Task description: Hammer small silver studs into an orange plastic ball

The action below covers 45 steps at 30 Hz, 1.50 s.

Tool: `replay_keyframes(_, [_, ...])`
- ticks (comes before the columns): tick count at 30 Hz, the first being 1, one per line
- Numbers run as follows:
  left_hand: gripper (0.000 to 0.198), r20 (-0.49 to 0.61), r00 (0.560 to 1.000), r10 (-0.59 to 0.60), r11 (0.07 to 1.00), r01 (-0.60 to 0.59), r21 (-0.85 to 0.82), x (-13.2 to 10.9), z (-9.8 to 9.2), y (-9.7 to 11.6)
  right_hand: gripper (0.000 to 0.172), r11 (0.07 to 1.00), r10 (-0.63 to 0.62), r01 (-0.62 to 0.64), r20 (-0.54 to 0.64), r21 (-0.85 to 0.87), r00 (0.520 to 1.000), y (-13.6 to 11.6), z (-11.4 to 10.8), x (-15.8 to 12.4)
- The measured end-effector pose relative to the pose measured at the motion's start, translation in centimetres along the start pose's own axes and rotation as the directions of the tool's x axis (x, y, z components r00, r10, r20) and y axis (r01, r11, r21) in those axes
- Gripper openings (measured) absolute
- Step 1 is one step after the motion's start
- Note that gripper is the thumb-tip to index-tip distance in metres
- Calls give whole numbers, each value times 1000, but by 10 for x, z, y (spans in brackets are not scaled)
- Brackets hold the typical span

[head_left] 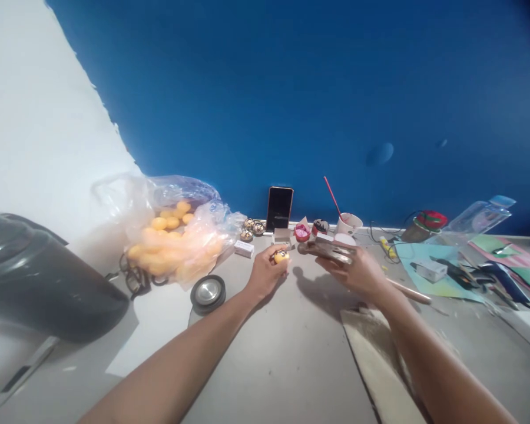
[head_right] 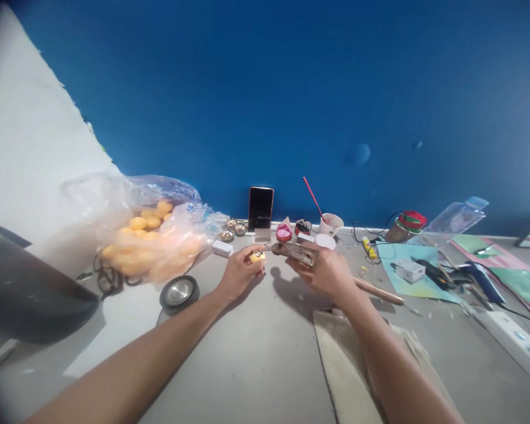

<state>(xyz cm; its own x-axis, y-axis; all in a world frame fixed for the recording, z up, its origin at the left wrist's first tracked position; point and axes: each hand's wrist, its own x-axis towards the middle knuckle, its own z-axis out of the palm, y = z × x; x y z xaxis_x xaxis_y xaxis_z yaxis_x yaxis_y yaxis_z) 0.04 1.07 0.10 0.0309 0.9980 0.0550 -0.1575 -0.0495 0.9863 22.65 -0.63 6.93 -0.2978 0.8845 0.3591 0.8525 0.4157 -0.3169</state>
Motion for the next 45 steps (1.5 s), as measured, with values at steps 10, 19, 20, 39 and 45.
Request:
replay_keyframes(10, [37,86,993,81,986,-93,138,-3,1,-1,40,980,-8,11,18,-199,1000,-25,10,-4])
replay_keyframes(19, [37,119,991,63,986,-80,148,-4,0,2,42,972,-48,42,-19,-229,999,-28,4,-3])
replay_keyframes(20, [36,120,991,59,986,-77,149,-5,0,2,41,974,-62,50,-47,-223,997,-28,4,-3])
replay_keyframes(39, [35,149,988,-35,999,35,7,-10,5,7,40,991,-28,25,-14,-134,1000,-28,-3,-4])
replay_keyframes(45, [40,152,988,-19,999,15,32,-7,2,2,35,976,-47,56,44,-208,998,-28,1,-5])
